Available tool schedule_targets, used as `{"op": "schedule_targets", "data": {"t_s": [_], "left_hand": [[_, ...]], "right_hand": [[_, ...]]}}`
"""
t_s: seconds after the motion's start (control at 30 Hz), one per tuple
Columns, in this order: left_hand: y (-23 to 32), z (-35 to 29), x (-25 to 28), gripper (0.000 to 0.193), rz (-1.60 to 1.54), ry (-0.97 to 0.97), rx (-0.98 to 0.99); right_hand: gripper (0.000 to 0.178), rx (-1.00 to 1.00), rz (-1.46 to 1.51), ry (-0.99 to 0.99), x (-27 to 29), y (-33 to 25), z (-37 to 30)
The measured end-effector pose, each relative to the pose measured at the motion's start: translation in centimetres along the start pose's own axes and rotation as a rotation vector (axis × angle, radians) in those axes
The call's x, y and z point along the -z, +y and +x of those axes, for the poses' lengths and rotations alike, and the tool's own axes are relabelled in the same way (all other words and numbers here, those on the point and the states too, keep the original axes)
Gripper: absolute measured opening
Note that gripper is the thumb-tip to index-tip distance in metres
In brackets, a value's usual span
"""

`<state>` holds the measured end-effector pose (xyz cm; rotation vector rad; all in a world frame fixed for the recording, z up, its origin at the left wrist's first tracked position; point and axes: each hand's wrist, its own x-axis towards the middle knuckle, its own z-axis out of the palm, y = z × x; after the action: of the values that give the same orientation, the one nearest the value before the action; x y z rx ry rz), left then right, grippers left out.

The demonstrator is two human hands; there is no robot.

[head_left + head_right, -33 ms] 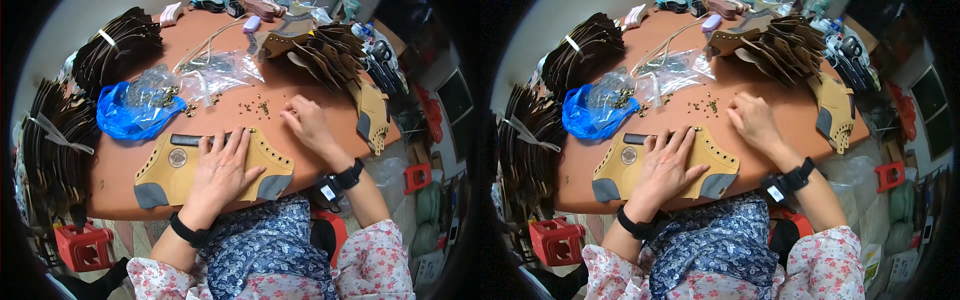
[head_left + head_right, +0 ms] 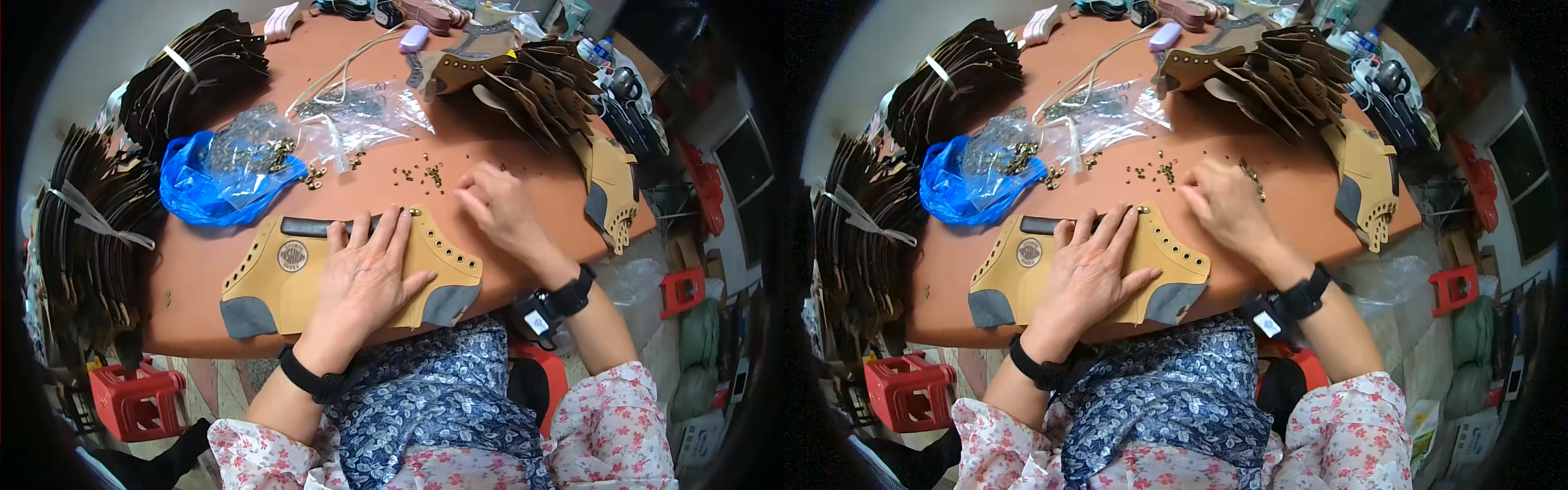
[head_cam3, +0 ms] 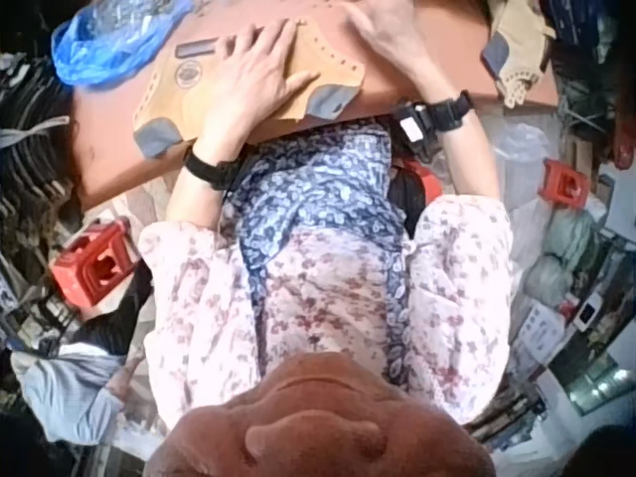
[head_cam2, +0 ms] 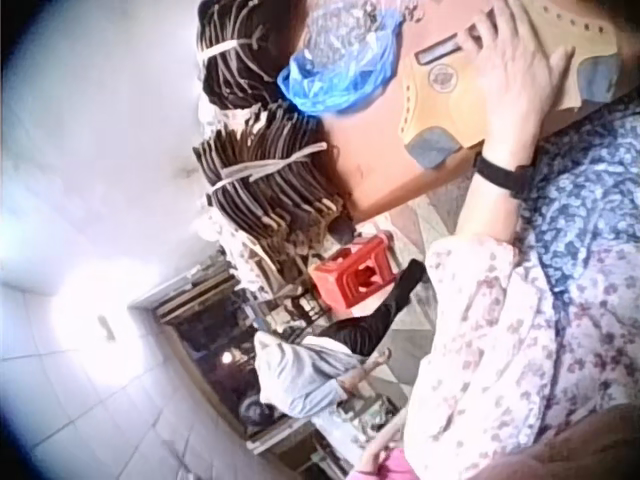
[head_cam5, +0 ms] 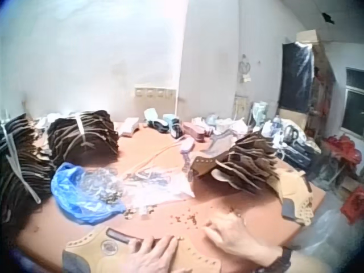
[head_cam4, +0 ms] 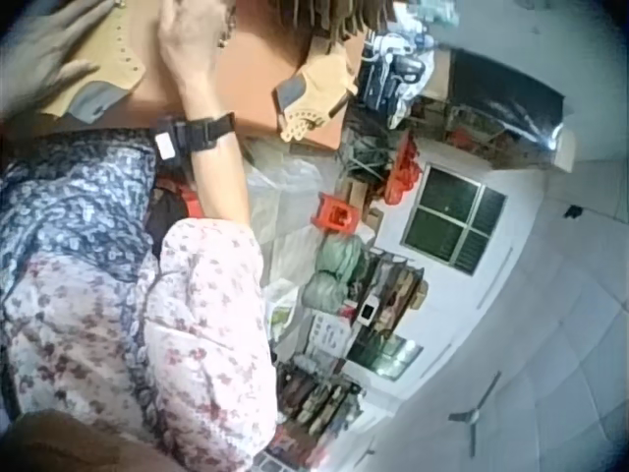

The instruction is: Attaching small metal decorative rivets to leather shoe upper components by hand.

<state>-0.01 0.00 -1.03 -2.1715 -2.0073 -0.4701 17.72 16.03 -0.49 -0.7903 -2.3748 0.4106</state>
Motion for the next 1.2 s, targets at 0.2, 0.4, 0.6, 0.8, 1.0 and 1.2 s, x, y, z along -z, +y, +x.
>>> {"op": "schedule_targets", "data": {"t_s": [0.2, 0.4, 0.6, 0.8, 1.0, 1.2], "left_hand": [[0.1, 0.2, 0.2, 0.067, -0.040, 0.024, -0.017], [-0.1, -0.1, 0.0, 0.061, -0.049, 0.065, -0.019], [0.1, 0.0, 0.2, 0.060, -0.063, 0.059, -0.010], [0.0, 0.0, 0.3, 0.060, -0.052, 0.064, -0.026], [0.0, 0.0, 0.3, 0.059, -0.053, 0.053, -0.030], [0.0, 0.0, 0.1, 0.057, -0.059, 0.053, -0.014]], "right_hand": [[0.012, 0.238, 0.030, -0.036, -2.2, -2.6, -1.0], [0.011, 0.145, 0.170, -0.064, -2.2, -1.9, -1.5], [0.012, 0.102, 0.166, -0.098, -1.3, -1.8, -2.2], [0.010, 0.111, 0.147, -0.088, -2.2, -2.0, -1.8], [0.009, 0.138, 0.144, -0.089, -2.1, -2.2, -1.6], [0.011, 0.168, 0.053, -0.089, -2.1, -2.0, -1.8]]}}
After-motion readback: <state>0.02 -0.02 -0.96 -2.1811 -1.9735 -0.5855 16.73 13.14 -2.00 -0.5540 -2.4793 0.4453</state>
